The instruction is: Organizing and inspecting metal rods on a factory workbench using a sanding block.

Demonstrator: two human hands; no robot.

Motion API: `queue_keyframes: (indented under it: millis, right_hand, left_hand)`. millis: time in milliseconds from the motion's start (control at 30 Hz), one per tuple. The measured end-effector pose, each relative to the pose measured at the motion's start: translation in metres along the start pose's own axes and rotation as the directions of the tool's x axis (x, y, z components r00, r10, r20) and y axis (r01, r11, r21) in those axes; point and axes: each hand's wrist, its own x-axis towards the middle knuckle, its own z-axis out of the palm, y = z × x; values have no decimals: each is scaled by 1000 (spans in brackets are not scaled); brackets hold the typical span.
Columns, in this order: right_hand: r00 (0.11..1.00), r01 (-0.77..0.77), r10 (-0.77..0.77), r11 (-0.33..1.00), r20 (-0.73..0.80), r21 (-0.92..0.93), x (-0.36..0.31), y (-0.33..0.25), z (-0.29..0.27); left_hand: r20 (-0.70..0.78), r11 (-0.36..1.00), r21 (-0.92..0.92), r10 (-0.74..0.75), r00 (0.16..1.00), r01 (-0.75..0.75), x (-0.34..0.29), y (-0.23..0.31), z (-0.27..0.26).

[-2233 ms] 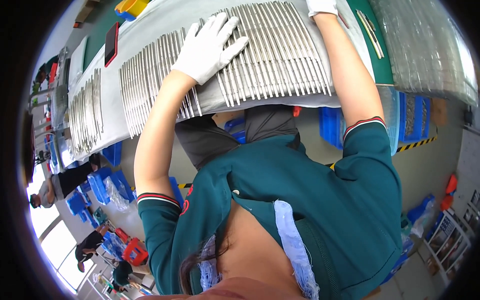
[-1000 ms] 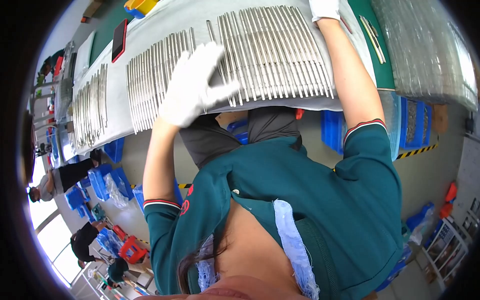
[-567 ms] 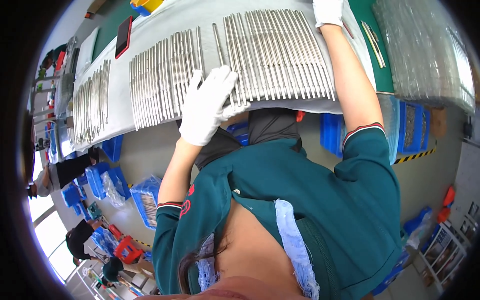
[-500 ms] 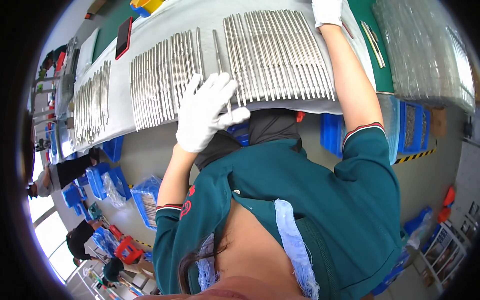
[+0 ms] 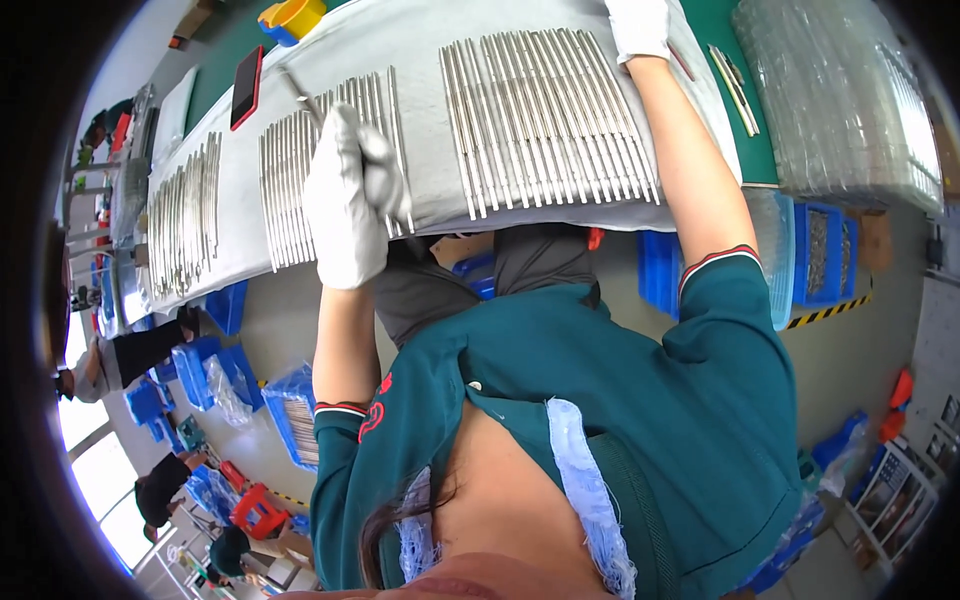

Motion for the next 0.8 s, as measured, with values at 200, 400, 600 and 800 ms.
queue_keyframes:
  millis: [200,400,600,800]
  right_hand:
    - [997,52,-44,989,-64,138,0,5,5]
    - [959,152,-124,984,254,-90,-40,-70,-26]
    - [793,190,-21,958,609,-213,-105,-108,-49]
    - [737,166,79,941,671,-293,-119,-125,-63]
  left_hand:
    - [167,604,-162,-763,625,780,-53,-45,-16]
    - [236,424,-423,-802,550,801,-73,-78,-29]
    - [139,491,-360,-812,566,793,-75,-80,-33]
    - [287,480,-445,-723,628,756,-72,-81,-31]
